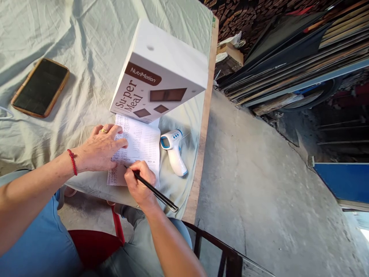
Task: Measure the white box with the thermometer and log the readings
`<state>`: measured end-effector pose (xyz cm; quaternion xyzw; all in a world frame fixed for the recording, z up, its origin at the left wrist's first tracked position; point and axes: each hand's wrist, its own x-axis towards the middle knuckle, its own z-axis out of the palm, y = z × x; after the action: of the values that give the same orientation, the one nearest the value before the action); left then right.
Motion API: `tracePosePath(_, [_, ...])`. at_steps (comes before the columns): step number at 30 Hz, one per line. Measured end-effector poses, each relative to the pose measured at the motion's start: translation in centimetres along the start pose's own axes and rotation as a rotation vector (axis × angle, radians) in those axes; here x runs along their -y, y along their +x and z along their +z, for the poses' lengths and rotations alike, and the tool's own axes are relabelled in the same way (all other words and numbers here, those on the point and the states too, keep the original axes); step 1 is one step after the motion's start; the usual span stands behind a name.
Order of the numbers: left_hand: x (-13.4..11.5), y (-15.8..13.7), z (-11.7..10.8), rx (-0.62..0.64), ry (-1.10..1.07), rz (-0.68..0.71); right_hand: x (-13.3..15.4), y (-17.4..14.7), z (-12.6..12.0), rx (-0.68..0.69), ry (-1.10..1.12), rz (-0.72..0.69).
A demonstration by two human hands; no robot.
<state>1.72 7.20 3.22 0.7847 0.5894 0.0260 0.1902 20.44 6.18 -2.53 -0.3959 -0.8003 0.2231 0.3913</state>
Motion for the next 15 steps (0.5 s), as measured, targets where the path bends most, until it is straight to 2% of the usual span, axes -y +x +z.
tracePosePath(4, [0.04, 0.0, 0.05, -0.007, -0.008, 0.007, 0.09, -0.01, -0.04, 0.027, 0.012, 0.022])
tracePosePath(11, [-0.05, 0.08, -0.09, 0.013, -0.011, -0.013, 0.0, -0.16, 0.04, -0.048, 0.032, 0.024])
tracePosePath(15, [-0.02, 0.01, 0.11, -0.009, -0.02, -0.001, -0.06, -0.24, -0.02, -0.003, -0.008, 0.036])
